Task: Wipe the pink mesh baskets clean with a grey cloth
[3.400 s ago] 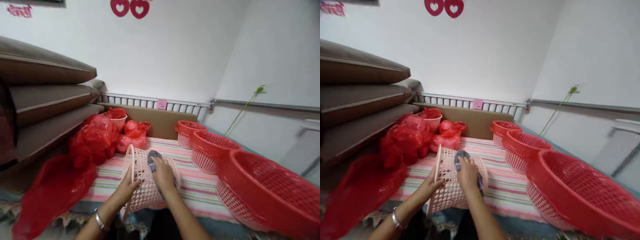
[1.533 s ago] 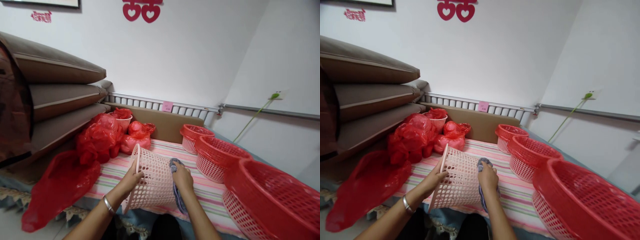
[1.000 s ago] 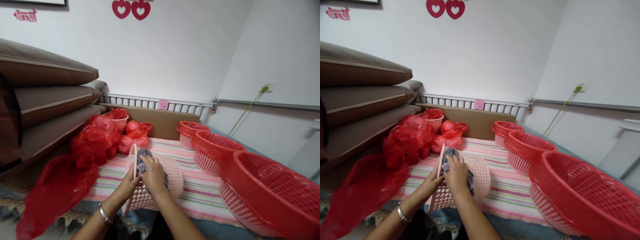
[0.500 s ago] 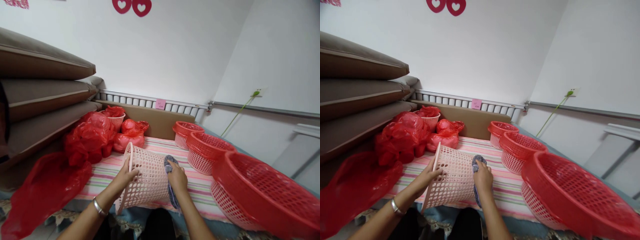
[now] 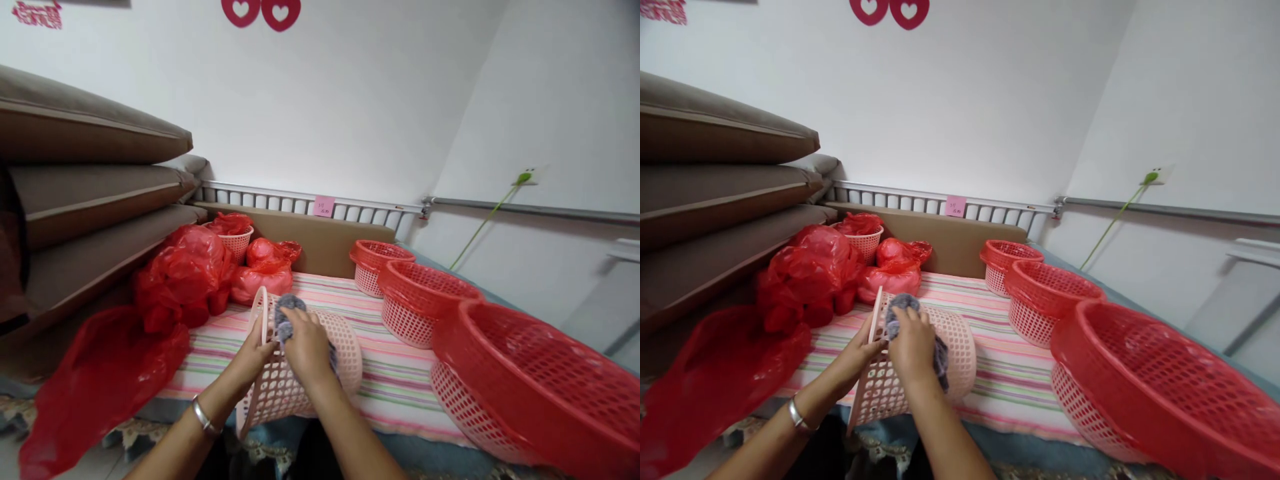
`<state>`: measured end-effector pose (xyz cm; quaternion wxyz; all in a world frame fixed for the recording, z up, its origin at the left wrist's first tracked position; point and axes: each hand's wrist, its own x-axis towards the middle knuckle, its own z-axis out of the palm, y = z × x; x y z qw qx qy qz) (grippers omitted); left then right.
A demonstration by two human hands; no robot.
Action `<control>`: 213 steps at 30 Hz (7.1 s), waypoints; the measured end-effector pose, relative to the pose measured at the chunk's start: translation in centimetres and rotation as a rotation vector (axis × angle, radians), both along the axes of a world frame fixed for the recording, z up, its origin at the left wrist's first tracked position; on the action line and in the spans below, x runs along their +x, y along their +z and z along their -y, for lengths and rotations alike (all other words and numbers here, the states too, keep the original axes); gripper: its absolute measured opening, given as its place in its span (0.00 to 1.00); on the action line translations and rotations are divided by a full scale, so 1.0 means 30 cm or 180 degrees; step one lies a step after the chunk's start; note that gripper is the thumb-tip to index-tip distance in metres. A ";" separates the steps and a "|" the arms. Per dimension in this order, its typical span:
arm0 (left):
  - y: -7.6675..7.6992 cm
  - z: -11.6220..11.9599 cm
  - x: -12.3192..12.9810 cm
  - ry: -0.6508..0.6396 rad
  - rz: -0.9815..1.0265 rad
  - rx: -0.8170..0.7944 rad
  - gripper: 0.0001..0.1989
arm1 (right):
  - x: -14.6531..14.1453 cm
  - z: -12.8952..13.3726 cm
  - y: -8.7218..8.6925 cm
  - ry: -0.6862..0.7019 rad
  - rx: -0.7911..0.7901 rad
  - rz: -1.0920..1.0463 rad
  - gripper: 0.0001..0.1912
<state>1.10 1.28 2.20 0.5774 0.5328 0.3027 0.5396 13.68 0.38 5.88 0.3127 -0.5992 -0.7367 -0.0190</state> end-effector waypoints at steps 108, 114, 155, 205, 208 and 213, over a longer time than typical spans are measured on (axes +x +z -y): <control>-0.014 0.029 0.058 -0.0150 0.0120 -0.0704 0.44 | 0.212 -0.063 -0.100 -0.0664 -0.0178 -0.0528 0.30; -0.091 0.014 0.056 0.0405 0.0085 -0.0103 0.39 | -0.043 0.013 -0.021 0.0474 0.0345 -0.0609 0.29; -0.242 0.056 0.030 -0.0293 -0.0155 -0.0415 0.53 | 0.211 -0.087 -0.143 -0.0604 0.0117 0.0119 0.29; -0.041 0.084 0.049 -0.0340 0.0222 -0.0891 0.47 | 0.440 -0.152 -0.155 -0.1700 -0.0730 -0.0269 0.29; -0.046 0.089 0.042 -0.0365 0.0185 -0.0860 0.46 | 0.435 -0.158 -0.138 -0.1706 -0.0854 -0.0340 0.28; -0.071 0.090 0.043 -0.0365 0.0243 -0.0756 0.46 | 0.305 -0.124 -0.103 -0.1381 -0.0609 -0.0176 0.30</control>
